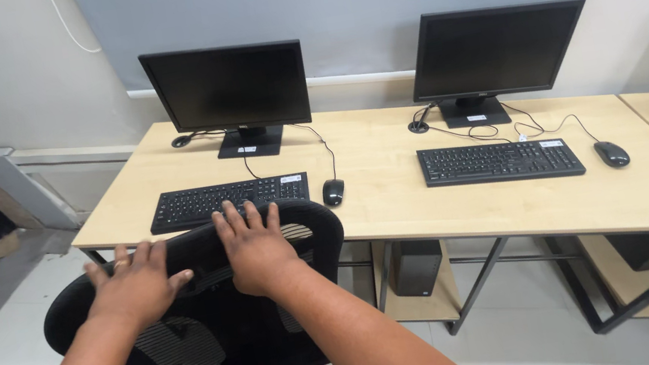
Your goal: The person adjusts multiple desktop computer monitors, keyboards, and mice on a long desk. They also move office chairs into position under the desk and briefly handle a cardboard box containing accessories. The actions are repetitive and involve aligning equipment at several workstations.
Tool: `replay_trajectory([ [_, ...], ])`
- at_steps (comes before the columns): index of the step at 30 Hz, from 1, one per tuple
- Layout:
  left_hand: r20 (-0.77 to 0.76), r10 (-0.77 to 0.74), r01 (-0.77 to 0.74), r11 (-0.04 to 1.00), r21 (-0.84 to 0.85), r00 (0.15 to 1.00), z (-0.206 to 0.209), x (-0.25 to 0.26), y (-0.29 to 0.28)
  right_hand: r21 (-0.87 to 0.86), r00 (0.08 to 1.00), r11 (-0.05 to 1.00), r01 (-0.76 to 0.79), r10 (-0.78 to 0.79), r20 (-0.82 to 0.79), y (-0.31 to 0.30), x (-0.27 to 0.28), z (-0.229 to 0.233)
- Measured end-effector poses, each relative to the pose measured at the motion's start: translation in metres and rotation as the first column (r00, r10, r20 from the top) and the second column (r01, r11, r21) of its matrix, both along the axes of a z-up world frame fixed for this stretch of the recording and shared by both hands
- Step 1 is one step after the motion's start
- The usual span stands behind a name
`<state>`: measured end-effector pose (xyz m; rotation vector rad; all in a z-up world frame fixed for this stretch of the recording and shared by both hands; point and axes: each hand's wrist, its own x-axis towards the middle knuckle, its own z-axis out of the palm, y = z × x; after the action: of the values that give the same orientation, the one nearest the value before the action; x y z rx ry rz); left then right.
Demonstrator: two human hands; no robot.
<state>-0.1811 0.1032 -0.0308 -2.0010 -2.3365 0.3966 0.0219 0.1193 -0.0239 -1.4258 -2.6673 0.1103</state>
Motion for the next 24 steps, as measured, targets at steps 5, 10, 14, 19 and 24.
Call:
replay_trajectory([
  [5,0.054,-0.023,0.022,1.000,0.023,0.998,-0.024,-0.042,0.005,-0.135,0.990,0.989,0.063,-0.045,0.134,-0.003,-0.002,-0.014],
  [10,0.143,-0.060,0.036,0.985,0.167,0.988,-0.031,-0.069,0.019,-0.101,0.989,0.992,0.075,-0.061,0.135,-0.005,-0.006,-0.019],
  [14,0.052,-0.084,0.074,0.983,0.167,0.995,-0.031,-0.069,0.001,-0.132,0.993,0.989,0.074,-0.060,0.104,-0.012,-0.015,-0.021],
  [19,0.008,0.004,-0.005,0.998,0.064,1.000,-0.016,-0.069,-0.041,-0.243,1.000,0.970,0.022,-0.022,0.001,-0.033,-0.038,-0.024],
  [24,-0.021,0.090,-0.089,0.994,0.064,0.996,-0.025,-0.086,-0.091,-0.212,0.991,0.974,-0.086,0.062,-0.117,-0.076,-0.056,-0.043],
])
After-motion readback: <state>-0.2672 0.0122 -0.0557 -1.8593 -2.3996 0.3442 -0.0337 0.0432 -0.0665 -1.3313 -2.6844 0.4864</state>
